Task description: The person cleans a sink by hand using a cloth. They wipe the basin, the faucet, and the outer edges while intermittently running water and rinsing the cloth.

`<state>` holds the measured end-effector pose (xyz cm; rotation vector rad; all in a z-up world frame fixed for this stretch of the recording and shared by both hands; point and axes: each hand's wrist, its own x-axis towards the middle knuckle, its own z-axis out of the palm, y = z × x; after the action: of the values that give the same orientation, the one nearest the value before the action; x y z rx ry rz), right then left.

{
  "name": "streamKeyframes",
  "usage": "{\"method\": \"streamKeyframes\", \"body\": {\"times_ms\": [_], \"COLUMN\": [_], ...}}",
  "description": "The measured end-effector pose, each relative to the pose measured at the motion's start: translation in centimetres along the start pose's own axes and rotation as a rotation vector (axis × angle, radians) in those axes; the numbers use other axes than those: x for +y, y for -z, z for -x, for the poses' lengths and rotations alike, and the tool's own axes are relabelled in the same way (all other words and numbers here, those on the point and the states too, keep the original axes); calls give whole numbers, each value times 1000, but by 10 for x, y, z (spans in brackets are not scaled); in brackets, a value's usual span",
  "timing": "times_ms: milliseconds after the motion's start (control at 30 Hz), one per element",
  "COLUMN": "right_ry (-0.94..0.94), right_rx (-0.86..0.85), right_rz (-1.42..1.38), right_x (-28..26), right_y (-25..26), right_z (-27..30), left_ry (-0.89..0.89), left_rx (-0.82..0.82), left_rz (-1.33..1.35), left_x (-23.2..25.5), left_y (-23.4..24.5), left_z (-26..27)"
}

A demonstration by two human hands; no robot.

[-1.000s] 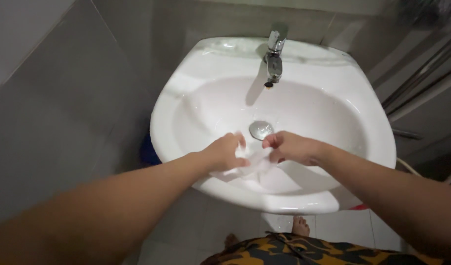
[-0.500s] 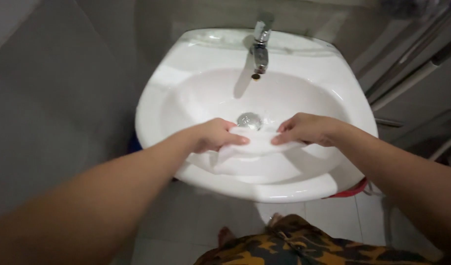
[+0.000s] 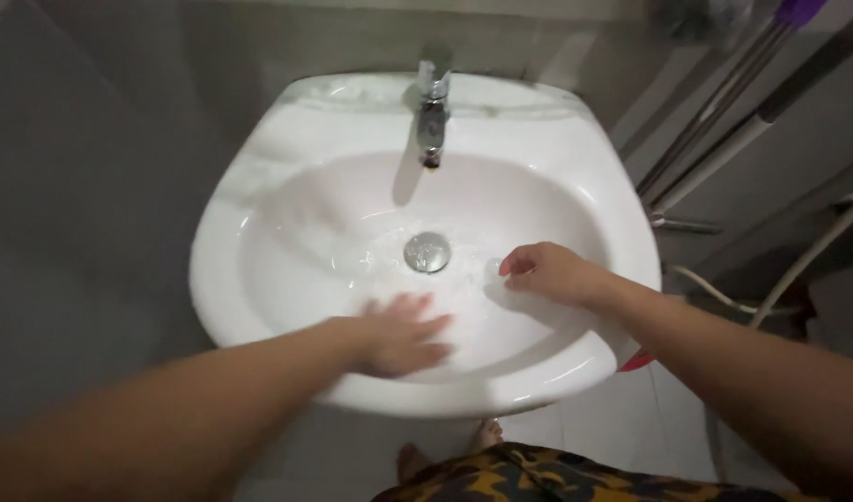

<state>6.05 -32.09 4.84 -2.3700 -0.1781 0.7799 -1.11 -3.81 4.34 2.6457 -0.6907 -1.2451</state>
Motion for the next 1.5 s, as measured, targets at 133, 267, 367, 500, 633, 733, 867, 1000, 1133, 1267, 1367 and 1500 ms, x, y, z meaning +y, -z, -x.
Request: {"method": "streamKeyframes", "body": {"times_ms": [133, 267, 367, 500, 633, 733, 867, 1000, 1133, 1267, 1367, 1500], "right_ry": [-14, 26, 59, -18, -48, 8, 27, -4, 72, 61, 71, 71], "right_rx": [-22, -31, -58, -95, -121, -129, -128, -71, -3, 173, 336, 502], "right_rz": [-8, 59, 46, -35, -125, -84, -131, -57, -87, -44, -39, 157], "right_x": [3, 5, 8, 2, -4, -5, -2, -1, -14, -25, -33, -45], "right_y": [5, -1, -1, 4, 6, 3, 0, -1, 6, 16, 21, 11], "right_z": [0, -7, -10, -7, 1, -1, -4, 0, 12, 29, 50, 72], "left_ry": [241, 209, 88, 126, 346, 324, 261, 170, 32, 8, 231, 375], "left_rx": [80, 87, 97, 130, 157, 401, 608, 871, 940, 854, 898, 796], "left_rz": [-139, -61, -11, -89, -537, -819, -683, -151, 2, -93, -117, -76], "left_x": [-36, -20, -6, -36, -94, -126, -147, -149, -126, -118, -137, -166], "left_y": [17, 8, -3, 10, 46, 67, 87, 121, 155, 173, 180, 177], "left_z": [22, 8, -4, 11, 51, 59, 20, -60, -106, -101, -86, -44]}}
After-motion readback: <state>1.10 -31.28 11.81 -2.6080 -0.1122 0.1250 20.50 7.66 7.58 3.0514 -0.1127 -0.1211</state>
